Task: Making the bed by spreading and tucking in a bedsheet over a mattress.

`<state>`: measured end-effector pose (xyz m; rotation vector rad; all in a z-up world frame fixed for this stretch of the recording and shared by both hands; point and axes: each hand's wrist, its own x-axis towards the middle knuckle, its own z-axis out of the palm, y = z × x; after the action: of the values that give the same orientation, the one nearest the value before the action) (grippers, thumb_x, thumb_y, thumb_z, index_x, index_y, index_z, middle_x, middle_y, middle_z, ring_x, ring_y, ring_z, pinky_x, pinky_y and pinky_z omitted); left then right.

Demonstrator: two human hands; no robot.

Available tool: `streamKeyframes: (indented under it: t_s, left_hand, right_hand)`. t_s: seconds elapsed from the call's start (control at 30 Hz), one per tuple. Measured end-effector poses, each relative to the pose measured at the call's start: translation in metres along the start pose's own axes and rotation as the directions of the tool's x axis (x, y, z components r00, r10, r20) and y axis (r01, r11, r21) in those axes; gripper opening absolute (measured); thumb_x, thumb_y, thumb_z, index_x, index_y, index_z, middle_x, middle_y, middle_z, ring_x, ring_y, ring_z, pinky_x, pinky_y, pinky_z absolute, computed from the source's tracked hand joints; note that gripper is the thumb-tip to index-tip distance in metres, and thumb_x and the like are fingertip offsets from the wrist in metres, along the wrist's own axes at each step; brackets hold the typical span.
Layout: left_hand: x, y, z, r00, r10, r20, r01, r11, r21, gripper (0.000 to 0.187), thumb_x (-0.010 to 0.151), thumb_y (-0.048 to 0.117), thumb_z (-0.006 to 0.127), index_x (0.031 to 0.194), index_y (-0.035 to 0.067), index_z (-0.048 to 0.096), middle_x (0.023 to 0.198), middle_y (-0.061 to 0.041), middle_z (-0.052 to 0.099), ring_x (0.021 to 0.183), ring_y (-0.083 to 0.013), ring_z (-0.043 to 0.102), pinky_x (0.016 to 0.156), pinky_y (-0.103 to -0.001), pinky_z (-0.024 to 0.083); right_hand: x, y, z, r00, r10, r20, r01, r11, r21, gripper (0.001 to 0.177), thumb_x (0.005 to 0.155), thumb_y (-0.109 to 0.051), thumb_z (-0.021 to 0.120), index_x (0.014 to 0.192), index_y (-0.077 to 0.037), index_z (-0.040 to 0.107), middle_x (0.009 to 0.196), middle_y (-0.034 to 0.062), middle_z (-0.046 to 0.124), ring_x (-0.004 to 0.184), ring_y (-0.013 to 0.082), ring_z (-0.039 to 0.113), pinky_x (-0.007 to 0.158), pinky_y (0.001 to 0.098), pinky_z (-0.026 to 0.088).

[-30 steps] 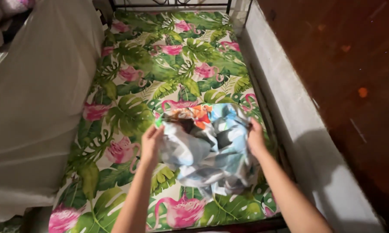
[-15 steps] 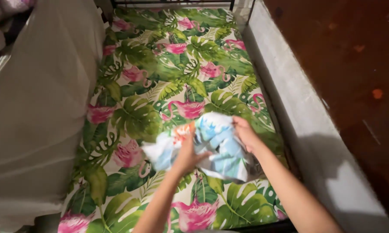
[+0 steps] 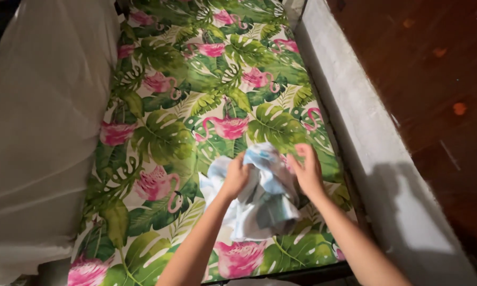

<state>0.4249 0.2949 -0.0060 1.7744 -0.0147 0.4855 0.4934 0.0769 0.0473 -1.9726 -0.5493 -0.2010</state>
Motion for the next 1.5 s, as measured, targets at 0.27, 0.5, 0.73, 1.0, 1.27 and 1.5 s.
streamKeyframes:
  t_s: [0.27, 0.5, 0.73, 1.0, 1.27, 1.5]
  left_hand:
    - [0.053, 0.070, -0.017, 0.979, -0.201, -0.028, 0.171, 0.891, -0.421, 0.033, 0.103, 0.015, 0.047, 0.120, -0.005, 0.067, 0.111, -0.010, 0.072, 0.101, -0.0170, 0.062, 0.092, -0.032, 0.049]
    - [0.061, 0.071, -0.072, 0.959, -0.199, -0.201, 0.217, 0.973, 0.073, 0.029, 0.095, 0.019, 0.063, 0.120, 0.004, 0.065, 0.101, -0.012, 0.074, 0.090, -0.0210, 0.069, 0.083, -0.034, 0.053]
    - [0.001, 0.035, -0.051, 0.990, -0.105, -0.091, 0.124, 0.965, 0.231, 0.045, 0.083, 0.026, 0.083, 0.115, 0.005, 0.061, 0.115, -0.013, 0.070, 0.096, -0.0233, 0.070, 0.072, -0.038, 0.061]
    - [-0.020, 0.040, 0.028, 0.988, -0.075, 0.133, 0.077, 0.997, -0.011, 0.077, 0.084, 0.026, 0.077, 0.149, 0.007, 0.040, 0.113, -0.016, 0.070, 0.092, -0.0280, 0.070, 0.079, -0.037, 0.056]
    - [0.021, 0.051, -0.001, 0.914, -0.405, 0.009, 0.296, 0.652, -0.698, 0.035, 0.102, 0.015, 0.054, 0.136, 0.004, 0.052, 0.112, -0.009, 0.067, 0.092, -0.0187, 0.067, 0.079, -0.036, 0.057]
    - [0.019, 0.067, -0.005, 0.847, -0.446, 0.289, 0.507, 0.511, -0.695, 0.030, 0.103, 0.018, 0.060, 0.125, -0.002, 0.060, 0.109, -0.011, 0.069, 0.091, -0.0199, 0.068, 0.082, -0.038, 0.056]
  right_hand:
    - [-0.074, -0.013, 0.034, 0.996, -0.087, 0.005, 0.087, 0.985, -0.149, 0.086, 0.076, -0.029, 0.080, 0.141, 0.003, 0.033, 0.138, 0.0272, 0.038, 0.124, 0.0338, 0.045, 0.101, 0.0405, 0.043]
    - [-0.030, 0.171, 0.052, 0.903, 0.423, 0.072, -0.428, 0.897, 0.107, 0.054, 0.091, -0.002, 0.045, 0.145, -0.003, 0.053, 0.125, 0.0202, 0.065, 0.105, 0.0308, 0.065, 0.088, 0.0398, 0.057]
    - [0.052, 0.045, 0.010, 0.740, 0.620, 0.262, -0.620, 0.478, 0.622, 0.028, 0.103, -0.024, 0.053, 0.117, -0.006, 0.070, 0.105, 0.0060, 0.076, 0.087, 0.0182, 0.072, 0.077, 0.0359, 0.059]
    - [0.066, 0.069, 0.047, 0.726, 0.544, 0.421, -0.660, 0.380, 0.648, 0.027, 0.099, -0.023, 0.063, 0.116, -0.004, 0.072, 0.108, 0.0101, 0.075, 0.090, 0.0219, 0.071, 0.081, 0.0382, 0.059]
    - [0.013, -0.077, -0.014, 0.885, -0.072, 0.460, -0.177, 0.861, 0.477, 0.087, 0.089, -0.012, 0.074, 0.161, -0.013, 0.025, 0.151, 0.0181, 0.044, 0.130, 0.0275, 0.045, 0.099, 0.0385, 0.045]
    - [-0.014, -0.010, 0.031, 0.933, 0.085, 0.348, 0.013, 0.962, -0.271, 0.059, 0.093, -0.010, 0.073, 0.145, -0.010, 0.047, 0.130, 0.0105, 0.065, 0.116, 0.0230, 0.062, 0.105, 0.0360, 0.046]
